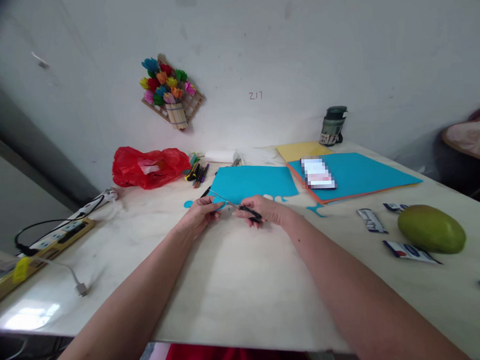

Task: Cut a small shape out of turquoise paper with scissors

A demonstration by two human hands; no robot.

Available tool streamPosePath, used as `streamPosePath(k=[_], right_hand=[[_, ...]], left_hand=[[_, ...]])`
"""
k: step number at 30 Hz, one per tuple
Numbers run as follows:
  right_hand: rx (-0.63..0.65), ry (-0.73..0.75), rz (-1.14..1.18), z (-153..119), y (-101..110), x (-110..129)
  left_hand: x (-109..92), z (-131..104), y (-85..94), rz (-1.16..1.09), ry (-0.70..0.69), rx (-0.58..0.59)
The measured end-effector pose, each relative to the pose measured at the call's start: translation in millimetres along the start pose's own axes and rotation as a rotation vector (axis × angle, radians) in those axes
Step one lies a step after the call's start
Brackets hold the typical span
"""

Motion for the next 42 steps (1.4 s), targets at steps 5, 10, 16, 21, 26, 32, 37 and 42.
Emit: streamPosePath(k=[5,10,16,21,26,32,37,42], right_hand=[[-0.001,0.010,0.000,0.7,0.5,-1.5],[0.004,0.024,-0.013,-0.6,1.4,1.1],[0.014,0.003,-0.028,-0.4,2.7,-0.9],[0.007,0.001,-0.066,3.0,3.0,-6.1],[0.012,0.010,-0.066,2.5,3.2,-5.3],[0.005,-0.002,-0.078,2.6,2.8,-4.2],[-0.006,0.008,-0.089,5.0,2.7,-8.0],[-0.008,0.009,-0.107,5.1,3.6,-6.8]], left_hand=[[1.5,1.7,1.7,-0.029,0.008,-0.013],[0.3,-0.8,-1.7,-0.062,0.032,0.004],[-0.5,-2.4,-2.1,-0.062,0.025,0.019],[-0.9,-2.2,-2.1,-0.019,0.033,0.038],[-0.9,-1.5,-1.7,-0.006,0.027,0.040],[-0.3,0.0,-0.1,-0.005,0.002,0.041],[1.1,0.5,0.5,-0.069,-0.003,0.023],[0.5,-0.7,-2.1,-0.094,-0.004,0.029]])
Point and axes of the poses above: each hand's wrist, its own z-axis towards the middle knuckle, its own y-axis out of the back of the hand, x = y × z, the point moved 4 cm from there along z, towards the middle knuckle, and after that the axes turned 15 degrees about -z, right-handed, at the moved point
